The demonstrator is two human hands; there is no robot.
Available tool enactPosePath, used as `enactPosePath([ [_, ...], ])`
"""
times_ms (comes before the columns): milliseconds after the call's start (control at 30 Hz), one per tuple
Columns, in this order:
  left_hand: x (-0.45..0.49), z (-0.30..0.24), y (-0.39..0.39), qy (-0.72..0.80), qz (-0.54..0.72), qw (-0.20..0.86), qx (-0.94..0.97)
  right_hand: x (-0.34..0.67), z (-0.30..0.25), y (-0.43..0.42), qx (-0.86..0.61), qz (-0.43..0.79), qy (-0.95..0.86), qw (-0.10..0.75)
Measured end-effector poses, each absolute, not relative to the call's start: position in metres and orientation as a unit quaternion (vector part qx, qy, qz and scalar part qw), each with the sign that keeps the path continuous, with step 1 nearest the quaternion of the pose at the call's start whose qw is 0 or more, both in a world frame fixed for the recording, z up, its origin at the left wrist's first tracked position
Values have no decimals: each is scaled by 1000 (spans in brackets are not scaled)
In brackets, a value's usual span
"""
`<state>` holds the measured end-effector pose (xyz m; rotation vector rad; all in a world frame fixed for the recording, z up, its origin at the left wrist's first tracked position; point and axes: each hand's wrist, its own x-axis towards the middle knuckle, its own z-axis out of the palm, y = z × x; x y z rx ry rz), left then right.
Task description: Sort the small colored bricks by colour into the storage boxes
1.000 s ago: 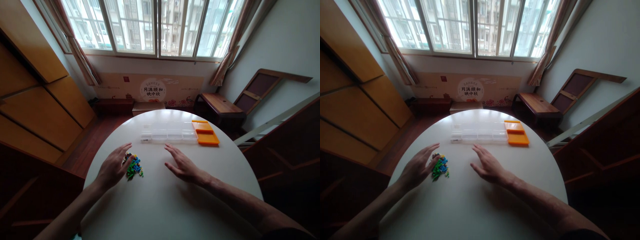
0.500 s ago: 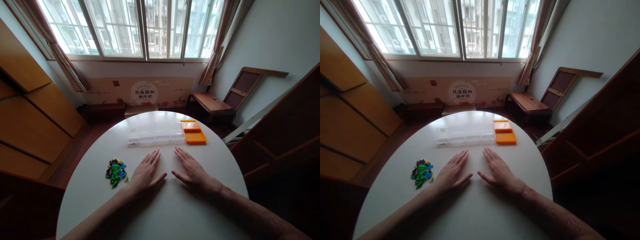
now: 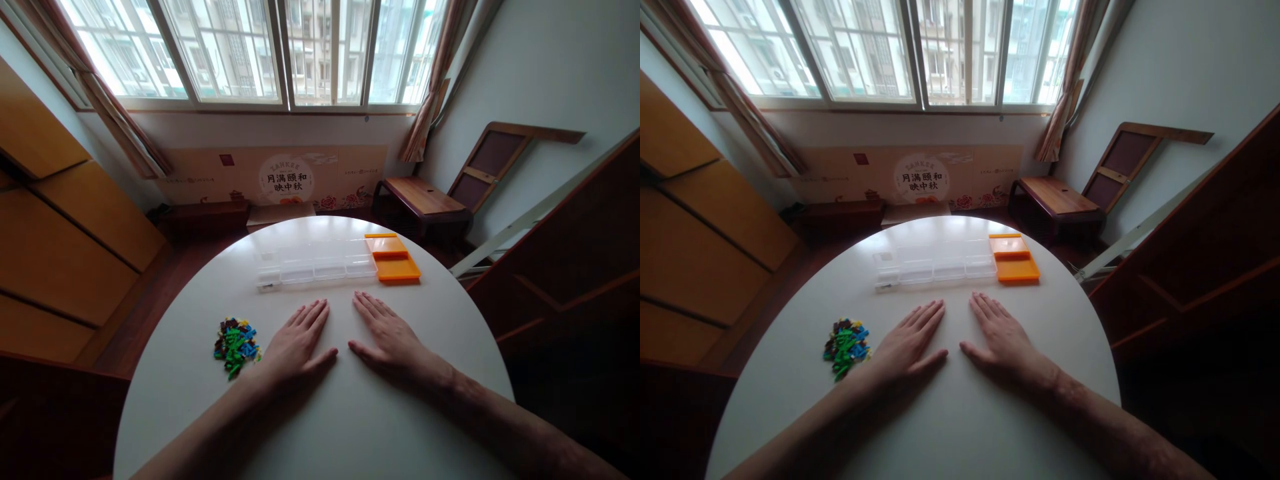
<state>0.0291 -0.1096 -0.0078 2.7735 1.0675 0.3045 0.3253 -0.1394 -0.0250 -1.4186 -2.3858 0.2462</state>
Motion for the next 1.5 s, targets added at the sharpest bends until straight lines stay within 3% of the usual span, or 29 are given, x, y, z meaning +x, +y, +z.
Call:
enactPosePath([
  [1033,29,-5,-113,361,102,82,923,323,-23,-141,-504,88,-844,161],
  [1500,-30,44,-120,396,152,71,903,326,-10,-145,-476,90,-850,206],
])
